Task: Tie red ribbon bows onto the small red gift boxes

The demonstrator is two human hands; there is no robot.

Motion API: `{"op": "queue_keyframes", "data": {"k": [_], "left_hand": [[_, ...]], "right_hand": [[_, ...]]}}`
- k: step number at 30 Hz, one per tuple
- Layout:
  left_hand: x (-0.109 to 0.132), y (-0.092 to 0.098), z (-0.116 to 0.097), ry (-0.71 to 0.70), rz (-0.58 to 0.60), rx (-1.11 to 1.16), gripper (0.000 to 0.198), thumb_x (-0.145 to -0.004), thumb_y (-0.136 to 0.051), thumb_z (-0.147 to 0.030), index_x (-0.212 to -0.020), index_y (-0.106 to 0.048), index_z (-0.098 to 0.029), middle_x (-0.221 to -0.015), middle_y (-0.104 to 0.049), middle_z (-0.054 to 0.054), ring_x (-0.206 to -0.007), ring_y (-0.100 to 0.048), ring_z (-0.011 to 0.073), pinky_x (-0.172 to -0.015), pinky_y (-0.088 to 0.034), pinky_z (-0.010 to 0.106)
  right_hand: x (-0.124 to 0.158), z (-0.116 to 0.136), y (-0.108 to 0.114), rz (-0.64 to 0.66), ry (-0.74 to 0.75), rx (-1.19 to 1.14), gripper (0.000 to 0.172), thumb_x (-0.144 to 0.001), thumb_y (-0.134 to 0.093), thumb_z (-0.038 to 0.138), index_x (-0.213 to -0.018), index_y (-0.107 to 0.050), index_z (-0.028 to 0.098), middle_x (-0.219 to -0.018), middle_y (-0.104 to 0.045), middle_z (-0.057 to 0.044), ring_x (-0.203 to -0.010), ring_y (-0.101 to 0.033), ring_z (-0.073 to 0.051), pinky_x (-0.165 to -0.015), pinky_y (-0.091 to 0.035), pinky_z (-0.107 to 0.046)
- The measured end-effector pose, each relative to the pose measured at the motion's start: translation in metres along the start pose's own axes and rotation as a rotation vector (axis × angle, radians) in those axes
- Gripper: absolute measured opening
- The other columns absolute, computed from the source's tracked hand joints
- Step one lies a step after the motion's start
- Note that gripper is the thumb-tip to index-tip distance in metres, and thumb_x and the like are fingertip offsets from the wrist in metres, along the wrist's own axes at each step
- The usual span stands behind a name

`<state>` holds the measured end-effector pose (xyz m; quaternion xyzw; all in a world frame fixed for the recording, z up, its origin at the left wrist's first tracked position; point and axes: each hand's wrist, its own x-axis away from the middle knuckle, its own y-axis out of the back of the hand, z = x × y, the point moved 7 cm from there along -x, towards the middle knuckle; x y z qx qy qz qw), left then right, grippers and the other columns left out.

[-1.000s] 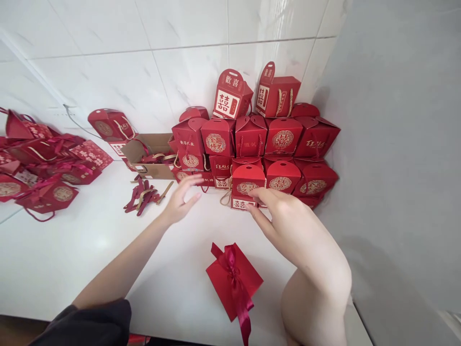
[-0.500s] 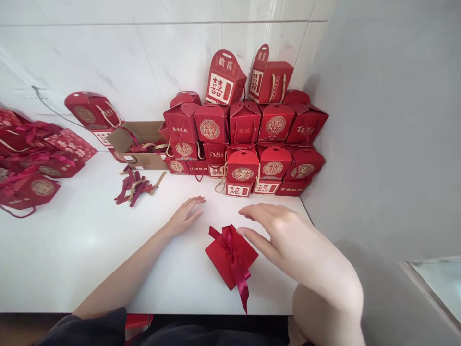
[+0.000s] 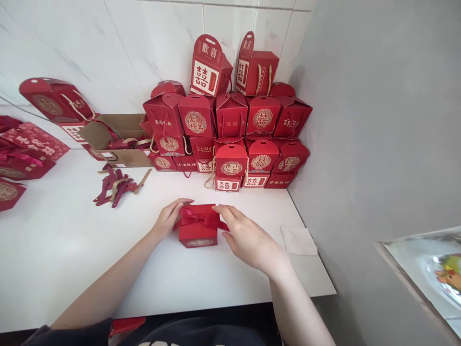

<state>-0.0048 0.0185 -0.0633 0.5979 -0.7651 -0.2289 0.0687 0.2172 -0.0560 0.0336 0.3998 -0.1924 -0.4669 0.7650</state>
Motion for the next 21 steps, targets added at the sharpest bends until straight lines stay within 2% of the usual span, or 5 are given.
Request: {"op": "queue_keyframes", "data": {"k": [4, 9, 12, 15, 21], "left_hand": [[-0.002, 0.019, 0.005, -0.041, -0.102, 0.217, 0.047, -0.098, -0.034, -0.05, -0.115, -0.061, -0.015, -0.085, -0.058, 0.006, -0.079, -0.055, 0.0182, -0.075, -0.045, 0.031], [0.003, 0.022, -0.01, -0.207, -0.108, 0.239, 0.046, -0.091, -0.051, -0.047, -0.128, -0.052, -0.02, -0.104, -0.052, 0.009, -0.094, -0.05, 0.0203, -0.08, -0.042, 0.031], [0.008, 0.016, -0.024, -0.286, -0.048, 0.151, 0.045, -0.086, -0.061, -0.04, -0.127, -0.054, -0.023, -0.111, -0.049, 0.01, -0.1, -0.049, 0.0221, -0.086, -0.042, 0.034], [0.011, 0.011, -0.034, -0.318, -0.003, 0.072, 0.032, -0.082, -0.067, -0.029, -0.113, -0.063, -0.023, -0.105, -0.048, 0.007, -0.099, -0.049, 0.0212, -0.091, -0.04, 0.035], [0.011, 0.013, -0.038, -0.274, 0.004, 0.113, 0.007, -0.084, -0.066, -0.024, -0.083, -0.063, -0.018, -0.089, -0.045, 0.004, -0.087, -0.047, 0.0176, -0.083, -0.039, 0.032]], "right_hand": [[-0.031, -0.02, 0.005, -0.008, -0.079, -0.122, 0.035, -0.097, -0.042, 0.032, -0.131, -0.048, 0.027, -0.13, -0.061, -0.009, -0.116, -0.06, -0.025, -0.097, -0.048, -0.043], [-0.049, -0.044, -0.018, -0.115, -0.176, -0.329, 0.039, -0.098, -0.039, 0.049, -0.127, -0.05, 0.026, -0.113, -0.066, -0.007, -0.103, -0.063, -0.022, -0.091, -0.047, -0.038], [-0.051, -0.055, -0.029, -0.146, -0.182, -0.399, 0.04, -0.096, -0.043, 0.05, -0.126, -0.05, 0.025, -0.087, -0.066, -0.002, -0.08, -0.063, -0.018, -0.079, -0.048, -0.033], [-0.051, -0.058, -0.031, -0.167, -0.127, -0.463, 0.037, -0.092, -0.052, 0.047, -0.12, -0.053, 0.024, -0.065, -0.053, 0.005, -0.063, -0.053, -0.015, -0.067, -0.043, -0.029], [-0.051, -0.051, -0.032, -0.141, -0.015, -0.726, 0.032, -0.089, -0.061, 0.036, -0.117, -0.054, 0.023, -0.066, -0.05, 0.006, -0.063, -0.048, -0.012, -0.064, -0.038, -0.026]]}}
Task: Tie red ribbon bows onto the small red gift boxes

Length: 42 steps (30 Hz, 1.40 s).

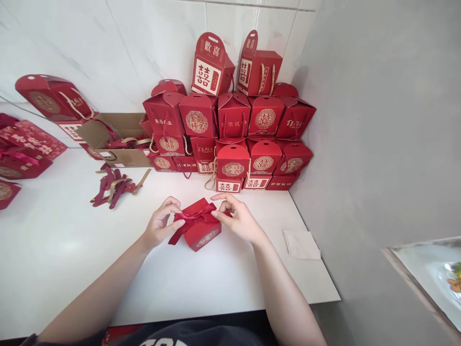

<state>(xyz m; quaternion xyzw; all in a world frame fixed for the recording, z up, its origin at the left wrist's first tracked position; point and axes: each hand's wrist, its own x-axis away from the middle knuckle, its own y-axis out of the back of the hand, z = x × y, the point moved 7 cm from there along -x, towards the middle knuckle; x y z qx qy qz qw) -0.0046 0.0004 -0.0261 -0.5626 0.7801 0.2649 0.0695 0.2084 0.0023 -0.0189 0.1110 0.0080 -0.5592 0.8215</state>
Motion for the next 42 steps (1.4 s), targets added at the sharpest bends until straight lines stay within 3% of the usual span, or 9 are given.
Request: {"op": "queue_keyframes", "data": {"k": [7, 13, 24, 26, 29, 31, 35, 38, 42], "left_hand": [[-0.005, 0.007, 0.004, 0.068, 0.024, 0.132, 0.026, -0.085, -0.062, -0.035, -0.069, -0.053, -0.016, -0.081, -0.043, 0.002, -0.079, -0.043, 0.0163, -0.071, -0.035, 0.029], [0.0, 0.016, 0.021, 0.361, -0.051, 0.094, 0.045, -0.088, -0.059, -0.037, -0.058, -0.032, -0.017, -0.059, -0.027, -0.005, -0.056, -0.024, 0.0095, -0.055, -0.02, 0.026], [-0.004, 0.009, 0.02, 0.5, -0.023, 0.036, 0.05, -0.077, -0.069, -0.046, -0.057, -0.033, -0.017, -0.055, -0.03, -0.006, -0.052, -0.03, 0.0071, -0.049, -0.023, 0.021], [-0.005, 0.009, 0.015, 0.506, -0.026, -0.06, 0.052, -0.073, -0.073, -0.046, -0.058, -0.032, -0.018, -0.056, -0.031, -0.006, -0.052, -0.033, 0.0074, -0.05, -0.026, 0.021], [-0.007, 0.007, 0.008, 0.53, -0.016, -0.137, 0.054, -0.072, -0.073, -0.047, -0.058, -0.029, -0.018, -0.056, -0.03, -0.006, -0.053, -0.034, 0.0076, -0.05, -0.027, 0.02], [-0.008, 0.006, 0.005, 0.543, -0.001, -0.149, 0.054, -0.071, -0.073, -0.046, -0.058, -0.029, -0.018, -0.056, -0.029, -0.006, -0.053, -0.033, 0.0075, -0.05, -0.027, 0.02], [-0.01, 0.007, 0.003, 0.513, 0.014, -0.18, 0.045, -0.071, -0.07, -0.036, -0.056, -0.032, -0.018, -0.054, -0.029, -0.007, -0.053, -0.031, 0.0074, -0.05, -0.025, 0.021], [-0.008, 0.008, 0.008, 0.5, 0.03, -0.147, 0.033, -0.072, -0.061, -0.024, -0.056, -0.033, -0.018, -0.054, -0.029, -0.007, -0.054, -0.03, 0.0076, -0.05, -0.023, 0.021], [-0.006, 0.009, 0.011, 0.496, 0.032, -0.166, 0.032, -0.073, -0.059, -0.024, -0.057, -0.032, -0.018, -0.055, -0.029, -0.007, -0.055, -0.031, 0.008, -0.052, -0.023, 0.021]], "right_hand": [[0.002, 0.003, -0.01, 0.057, 0.015, 0.017, 0.029, -0.089, -0.061, 0.033, -0.116, -0.056, 0.023, -0.069, -0.052, 0.005, -0.064, -0.048, -0.012, -0.065, -0.037, -0.027], [0.005, 0.002, -0.011, 0.068, -0.018, 0.08, 0.028, -0.09, -0.06, 0.031, -0.118, -0.056, 0.026, -0.069, -0.048, 0.006, -0.063, -0.043, -0.011, -0.064, -0.036, -0.026], [0.0, -0.014, -0.009, 0.133, -0.049, 0.219, 0.025, -0.092, -0.054, 0.029, -0.117, -0.053, 0.025, -0.069, -0.053, 0.005, -0.063, -0.049, -0.013, -0.065, -0.042, -0.027], [-0.001, -0.011, -0.002, 0.059, -0.026, 0.333, 0.022, -0.094, -0.05, 0.029, -0.115, -0.054, 0.024, -0.076, -0.059, 0.002, -0.069, -0.054, -0.015, -0.071, -0.045, -0.03], [0.004, 0.012, 0.011, -0.204, 0.146, 0.563, 0.02, -0.095, -0.049, 0.032, -0.109, -0.059, 0.021, -0.098, -0.065, -0.008, -0.093, -0.059, -0.022, -0.087, -0.045, -0.04], [0.01, 0.031, -0.002, -0.243, 0.332, 0.663, 0.023, -0.092, -0.055, 0.037, -0.108, -0.061, 0.021, -0.107, -0.064, -0.011, -0.105, -0.057, -0.026, -0.094, -0.043, -0.044], [0.023, 0.048, -0.07, 0.003, 0.651, 0.815, 0.04, -0.086, -0.064, 0.045, -0.12, -0.06, 0.024, -0.132, -0.059, -0.012, -0.128, -0.047, -0.029, -0.113, -0.026, -0.054], [0.026, 0.044, -0.102, -0.012, 0.681, 0.914, 0.021, -0.094, -0.054, 0.024, -0.11, -0.067, 0.025, -0.145, -0.05, -0.007, -0.138, -0.037, -0.025, -0.119, -0.017, -0.054], [0.026, 0.043, -0.097, -0.013, 0.669, 0.743, 0.02, -0.094, -0.055, 0.025, -0.089, -0.075, 0.026, -0.146, -0.05, -0.005, -0.14, -0.036, -0.022, -0.115, -0.031, -0.044]]}}
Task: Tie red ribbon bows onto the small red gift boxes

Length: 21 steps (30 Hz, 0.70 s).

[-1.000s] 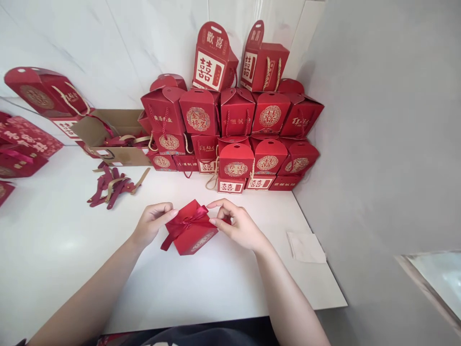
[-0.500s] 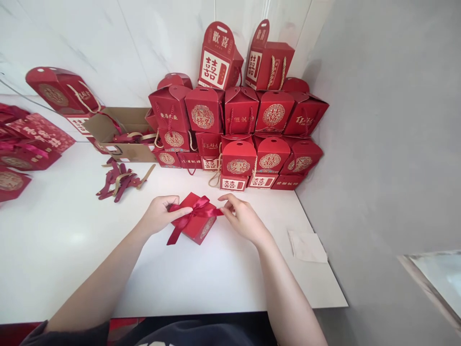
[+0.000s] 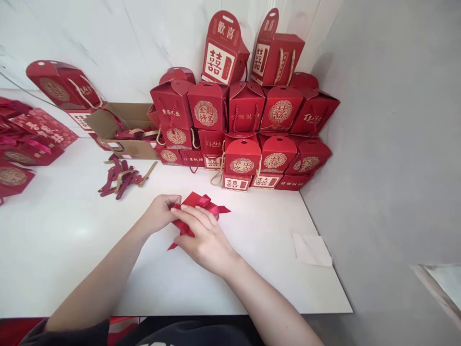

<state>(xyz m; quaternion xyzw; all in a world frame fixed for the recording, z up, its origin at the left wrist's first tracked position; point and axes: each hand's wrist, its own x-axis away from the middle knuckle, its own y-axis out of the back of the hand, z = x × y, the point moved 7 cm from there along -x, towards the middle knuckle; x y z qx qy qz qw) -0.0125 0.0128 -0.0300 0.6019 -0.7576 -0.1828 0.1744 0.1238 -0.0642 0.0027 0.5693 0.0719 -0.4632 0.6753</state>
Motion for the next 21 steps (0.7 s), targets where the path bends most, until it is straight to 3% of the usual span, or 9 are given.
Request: {"op": "queue_keyframes", "data": {"k": [6, 11, 14, 17, 21], "left_hand": [[0.0, 0.0, -0.008, 0.018, -0.03, -0.106, 0.048, -0.074, -0.069, -0.045, -0.058, -0.033, -0.018, -0.057, -0.027, -0.006, -0.056, -0.03, 0.0082, -0.052, -0.024, 0.022], [0.001, 0.001, -0.01, 0.005, -0.037, -0.111, 0.05, -0.074, -0.069, -0.046, -0.058, -0.031, -0.018, -0.057, -0.026, -0.006, -0.055, -0.029, 0.0083, -0.051, -0.024, 0.022], [0.003, 0.0, -0.009, 0.024, 0.019, -0.051, 0.052, -0.071, -0.073, -0.048, -0.058, -0.033, -0.018, -0.055, -0.029, -0.007, -0.054, -0.029, 0.0081, -0.05, -0.023, 0.022], [0.005, -0.004, -0.008, 0.042, 0.13, 0.05, 0.051, -0.067, -0.076, -0.046, -0.058, -0.035, -0.018, -0.055, -0.03, -0.007, -0.053, -0.029, 0.0077, -0.05, -0.024, 0.022], [0.008, -0.006, -0.01, 0.035, 0.196, 0.09, 0.049, -0.069, -0.075, -0.045, -0.058, -0.035, -0.018, -0.056, -0.032, -0.006, -0.054, -0.029, 0.0077, -0.051, -0.024, 0.021]], "right_hand": [[0.005, -0.024, 0.02, 0.15, -0.045, -0.234, 0.012, -0.086, -0.066, 0.033, -0.088, -0.078, 0.032, -0.153, -0.039, 0.0, -0.146, -0.021, -0.029, -0.113, -0.031, -0.053], [0.004, -0.026, 0.026, 0.275, -0.087, -0.422, 0.007, -0.081, -0.072, 0.034, -0.083, -0.077, 0.028, -0.154, -0.037, 0.0, -0.145, -0.024, -0.031, -0.116, -0.023, -0.056], [0.004, -0.04, 0.039, 0.125, -0.237, -0.555, 0.024, -0.084, -0.066, 0.045, -0.095, -0.074, 0.025, -0.151, -0.041, -0.006, -0.142, -0.032, -0.031, -0.115, -0.028, -0.053], [0.01, -0.062, 0.047, -0.068, -0.423, -0.482, 0.025, -0.094, -0.052, 0.04, -0.103, -0.071, 0.026, -0.144, -0.048, -0.008, -0.137, -0.039, -0.028, -0.113, -0.031, -0.051], [0.012, -0.069, 0.035, -0.039, -0.447, -0.406, 0.022, -0.094, -0.054, 0.037, -0.107, -0.068, 0.027, -0.141, -0.049, -0.008, -0.136, -0.04, -0.026, -0.113, -0.031, -0.048]]}}
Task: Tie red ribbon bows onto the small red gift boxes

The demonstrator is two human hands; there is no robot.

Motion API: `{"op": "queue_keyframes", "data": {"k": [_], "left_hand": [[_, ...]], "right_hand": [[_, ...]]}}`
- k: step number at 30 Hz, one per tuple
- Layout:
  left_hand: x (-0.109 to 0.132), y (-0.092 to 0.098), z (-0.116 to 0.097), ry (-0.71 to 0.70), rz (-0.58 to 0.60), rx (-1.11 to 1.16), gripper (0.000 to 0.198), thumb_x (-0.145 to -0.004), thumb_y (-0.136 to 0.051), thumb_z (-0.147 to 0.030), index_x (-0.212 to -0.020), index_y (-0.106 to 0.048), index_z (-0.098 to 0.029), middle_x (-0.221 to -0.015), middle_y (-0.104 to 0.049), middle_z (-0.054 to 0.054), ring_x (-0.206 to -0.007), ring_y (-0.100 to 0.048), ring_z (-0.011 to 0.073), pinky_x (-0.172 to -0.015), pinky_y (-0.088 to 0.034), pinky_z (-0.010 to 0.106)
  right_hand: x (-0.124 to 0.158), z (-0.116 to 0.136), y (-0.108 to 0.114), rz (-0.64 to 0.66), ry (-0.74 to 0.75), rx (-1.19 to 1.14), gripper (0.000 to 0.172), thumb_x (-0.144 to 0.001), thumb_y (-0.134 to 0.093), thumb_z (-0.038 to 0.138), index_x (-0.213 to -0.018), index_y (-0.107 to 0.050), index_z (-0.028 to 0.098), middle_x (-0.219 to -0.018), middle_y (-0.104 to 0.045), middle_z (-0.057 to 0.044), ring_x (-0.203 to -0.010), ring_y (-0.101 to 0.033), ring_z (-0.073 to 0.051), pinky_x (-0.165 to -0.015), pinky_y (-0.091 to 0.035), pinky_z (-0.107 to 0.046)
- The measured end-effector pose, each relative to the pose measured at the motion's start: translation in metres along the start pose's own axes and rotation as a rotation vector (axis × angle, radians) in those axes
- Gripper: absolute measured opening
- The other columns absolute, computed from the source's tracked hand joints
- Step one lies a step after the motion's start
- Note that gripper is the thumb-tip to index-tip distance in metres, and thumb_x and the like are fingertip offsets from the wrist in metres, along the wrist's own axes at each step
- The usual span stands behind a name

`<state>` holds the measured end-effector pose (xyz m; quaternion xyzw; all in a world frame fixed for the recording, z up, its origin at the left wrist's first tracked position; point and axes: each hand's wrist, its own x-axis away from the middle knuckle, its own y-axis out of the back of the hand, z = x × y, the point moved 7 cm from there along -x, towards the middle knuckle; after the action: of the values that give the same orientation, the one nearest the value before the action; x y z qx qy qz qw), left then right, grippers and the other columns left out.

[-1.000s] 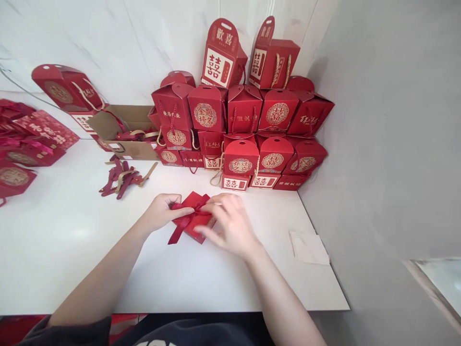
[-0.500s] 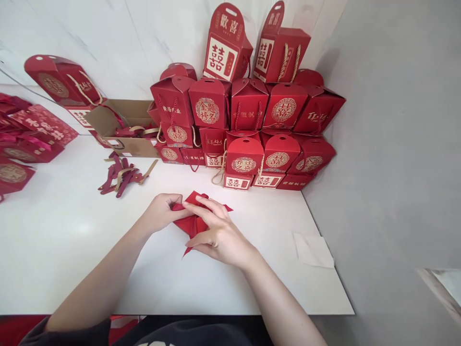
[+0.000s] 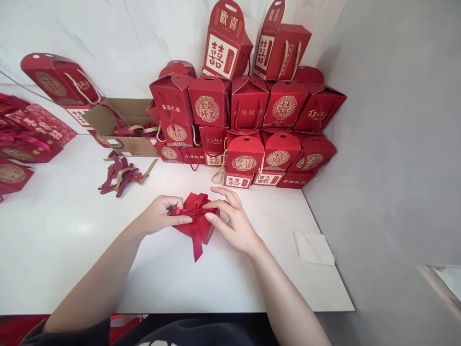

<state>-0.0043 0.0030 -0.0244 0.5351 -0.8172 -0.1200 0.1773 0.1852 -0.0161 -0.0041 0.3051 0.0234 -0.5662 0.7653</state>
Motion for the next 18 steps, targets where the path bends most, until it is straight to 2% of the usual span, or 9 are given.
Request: {"op": "queue_keyframes", "data": {"k": [2, 5, 8, 10, 12, 14, 15, 16, 18], "left_hand": [[0.001, 0.0, -0.001, 0.002, -0.002, -0.003, 0.049, -0.073, -0.072, -0.044, -0.059, -0.034, -0.018, -0.057, -0.029, -0.006, -0.054, -0.028, 0.0077, -0.051, -0.022, 0.022], [0.002, 0.003, -0.001, -0.001, -0.041, -0.021, 0.051, -0.079, -0.066, -0.045, -0.058, -0.028, -0.018, -0.057, -0.024, -0.006, -0.053, -0.024, 0.0074, -0.05, -0.019, 0.023], [0.002, 0.008, -0.001, -0.02, -0.089, -0.048, 0.051, -0.083, -0.061, -0.045, -0.056, -0.027, -0.018, -0.056, -0.022, -0.005, -0.052, -0.023, 0.0072, -0.049, -0.018, 0.024], [0.002, 0.01, 0.001, -0.026, -0.12, -0.051, 0.05, -0.084, -0.059, -0.046, -0.055, -0.03, -0.018, -0.055, -0.023, -0.005, -0.051, -0.023, 0.0074, -0.049, -0.019, 0.024], [0.002, 0.012, 0.005, -0.019, -0.14, -0.039, 0.05, -0.085, -0.058, -0.048, -0.055, -0.031, -0.018, -0.054, -0.025, -0.005, -0.051, -0.024, 0.0075, -0.049, -0.019, 0.023], [0.001, 0.012, 0.008, -0.005, -0.15, -0.019, 0.051, -0.085, -0.058, -0.049, -0.056, -0.031, -0.018, -0.054, -0.025, -0.005, -0.05, -0.025, 0.0074, -0.048, -0.019, 0.023], [0.0, 0.011, 0.009, 0.0, -0.148, -0.007, 0.051, -0.085, -0.058, -0.049, -0.056, -0.03, -0.018, -0.054, -0.025, -0.005, -0.05, -0.025, 0.0073, -0.048, -0.019, 0.023], [0.0, 0.01, 0.01, 0.005, -0.142, 0.004, 0.051, -0.085, -0.058, -0.049, -0.056, -0.03, -0.018, -0.054, -0.025, -0.005, -0.05, -0.025, 0.0072, -0.048, -0.019, 0.023], [-0.001, 0.008, 0.01, 0.007, -0.128, 0.027, 0.051, -0.086, -0.058, -0.048, -0.057, -0.029, -0.018, -0.054, -0.025, -0.005, -0.05, -0.024, 0.0071, -0.048, -0.018, 0.023]], "right_hand": [[0.0, -0.007, -0.003, -0.004, -0.047, -0.028, 0.025, -0.095, -0.052, 0.037, -0.116, -0.062, 0.027, -0.141, -0.049, -0.008, -0.135, -0.042, -0.024, -0.113, -0.032, -0.045], [0.002, -0.026, -0.002, -0.073, -0.203, -0.096, 0.032, -0.097, -0.046, 0.039, -0.126, -0.051, 0.026, -0.135, -0.054, -0.009, -0.126, -0.05, -0.022, -0.107, -0.039, -0.041], [0.002, -0.045, -0.003, -0.074, -0.319, -0.137, 0.033, -0.096, -0.048, 0.041, -0.124, -0.05, 0.024, -0.102, -0.065, -0.006, -0.094, -0.063, -0.019, -0.087, -0.05, -0.035], [-0.001, -0.049, -0.002, -0.061, -0.332, -0.114, 0.03, -0.094, -0.05, 0.039, -0.12, -0.052, 0.023, -0.079, -0.062, -0.001, -0.075, -0.062, -0.017, -0.075, -0.05, -0.033], [-0.002, -0.041, 0.008, -0.121, -0.286, -0.048, 0.026, -0.093, -0.052, 0.036, -0.115, -0.056, 0.023, -0.078, -0.063, -0.002, -0.075, -0.062, -0.019, -0.077, -0.05, -0.035], [0.004, -0.018, 0.024, -0.196, -0.175, 0.002, 0.021, -0.093, -0.052, 0.035, -0.109, -0.061, 0.024, -0.093, -0.067, -0.007, -0.09, -0.063, -0.022, -0.087, -0.049, -0.04], [0.01, -0.002, 0.029, -0.187, -0.094, 0.001, 0.019, -0.094, -0.051, 0.034, -0.105, -0.064, 0.026, -0.101, -0.067, -0.008, -0.098, -0.062, -0.023, -0.091, -0.048, -0.042], [0.018, 0.014, 0.028, -0.088, -0.008, -0.042, 0.019, -0.094, -0.05, 0.035, -0.104, -0.065, 0.029, -0.104, -0.067, -0.007, -0.099, -0.063, -0.023, -0.091, -0.049, -0.043], [0.048, 0.051, 0.008, 0.35, 0.223, -0.137, 0.023, -0.093, -0.047, 0.042, -0.106, -0.065, 0.04, -0.1, -0.069, -0.004, -0.093, -0.065, -0.022, -0.08, -0.053, -0.042]]}}
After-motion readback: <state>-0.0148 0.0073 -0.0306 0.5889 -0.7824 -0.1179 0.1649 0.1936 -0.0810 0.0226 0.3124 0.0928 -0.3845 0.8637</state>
